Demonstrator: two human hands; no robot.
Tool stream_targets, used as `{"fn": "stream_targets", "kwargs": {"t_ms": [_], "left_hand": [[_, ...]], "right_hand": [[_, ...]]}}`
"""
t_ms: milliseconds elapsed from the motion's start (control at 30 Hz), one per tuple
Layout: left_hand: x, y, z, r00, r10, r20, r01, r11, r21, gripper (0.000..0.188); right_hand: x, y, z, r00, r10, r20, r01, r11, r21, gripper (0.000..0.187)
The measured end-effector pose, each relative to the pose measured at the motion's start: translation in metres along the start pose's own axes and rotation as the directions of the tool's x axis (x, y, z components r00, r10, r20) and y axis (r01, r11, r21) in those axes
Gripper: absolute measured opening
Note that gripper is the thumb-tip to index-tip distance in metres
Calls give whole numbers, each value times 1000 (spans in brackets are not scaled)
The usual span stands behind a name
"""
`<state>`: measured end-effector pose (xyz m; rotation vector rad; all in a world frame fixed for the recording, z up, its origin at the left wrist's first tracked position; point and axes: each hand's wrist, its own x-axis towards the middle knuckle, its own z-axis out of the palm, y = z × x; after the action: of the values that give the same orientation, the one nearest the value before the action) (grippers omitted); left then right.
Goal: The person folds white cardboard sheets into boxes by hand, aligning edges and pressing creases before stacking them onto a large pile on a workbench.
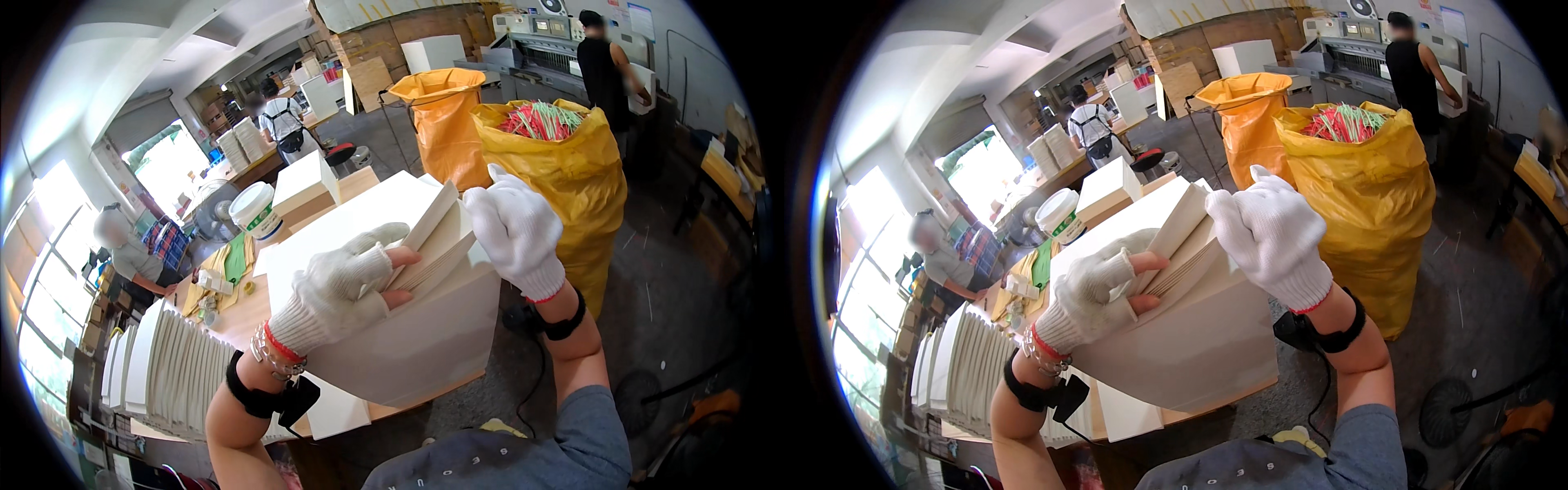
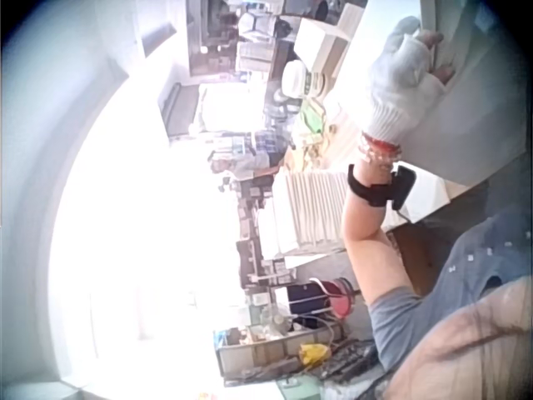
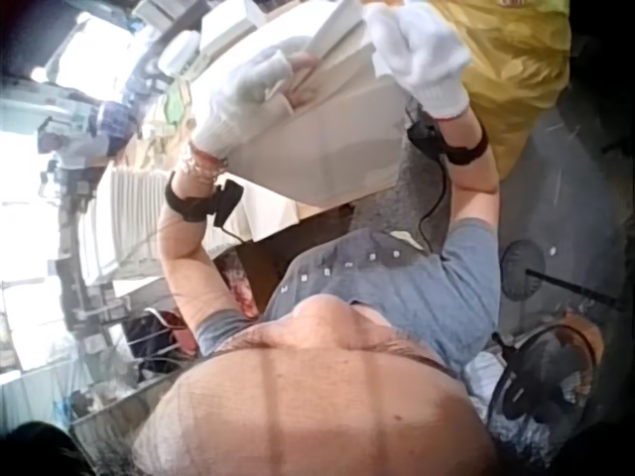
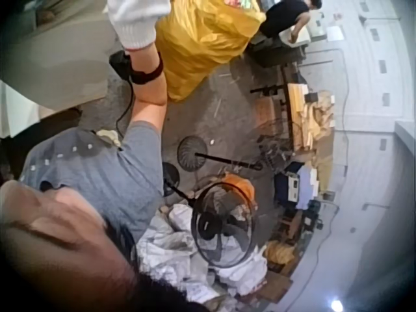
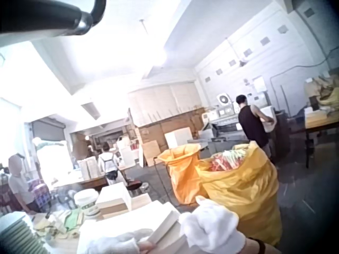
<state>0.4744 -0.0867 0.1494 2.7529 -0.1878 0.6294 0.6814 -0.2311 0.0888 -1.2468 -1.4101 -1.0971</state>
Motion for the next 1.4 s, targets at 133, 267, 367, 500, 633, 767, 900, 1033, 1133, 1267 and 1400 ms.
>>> {"fn": "stream_targets", "kwargs": {"t_ms": [133,267,367,500,633,767,900,1033,1133,1267,1400], "left_hand": [[-4,-8,2,995,98,-27,-95,992,83,40],[-10,-8,11,990,-16,-138,27,997,77,66],[-14,-9,10,996,-12,-84,26,985,170,85],[-13,-3,9,998,62,-10,-59,980,188,89],[-21,-15,-7,978,-210,16,208,974,96,85],[-60,-47,-26,758,-515,-401,501,853,-149,73],[-90,-51,-43,744,-668,-15,239,287,-928,67],[-115,-21,-24,642,-764,-69,45,127,-991,53],[-160,3,-25,476,-864,-163,58,215,-975,60],[-250,25,9,229,-855,-466,-192,430,-883,58],[-310,13,74,36,-852,-522,-394,468,-791,59]], "right_hand": [[-3,13,-4,998,-20,54,13,990,140,10],[-14,44,-14,563,591,578,-801,217,558,31],[10,46,-6,96,323,941,-837,-485,252,42],[5,53,1,216,384,898,-973,5,232,38],[10,32,-6,366,379,850,-931,150,334,33],[-1,15,-10,584,481,654,-811,305,500,39],[-23,29,-5,676,521,522,-732,394,556,44],[-14,34,1,593,483,644,-805,349,479,43],[-12,32,0,552,502,666,-834,321,450,44],[-8,24,3,588,489,644,-807,401,433,44],[-6,22,2,581,516,630,-810,442,386,39]]}}
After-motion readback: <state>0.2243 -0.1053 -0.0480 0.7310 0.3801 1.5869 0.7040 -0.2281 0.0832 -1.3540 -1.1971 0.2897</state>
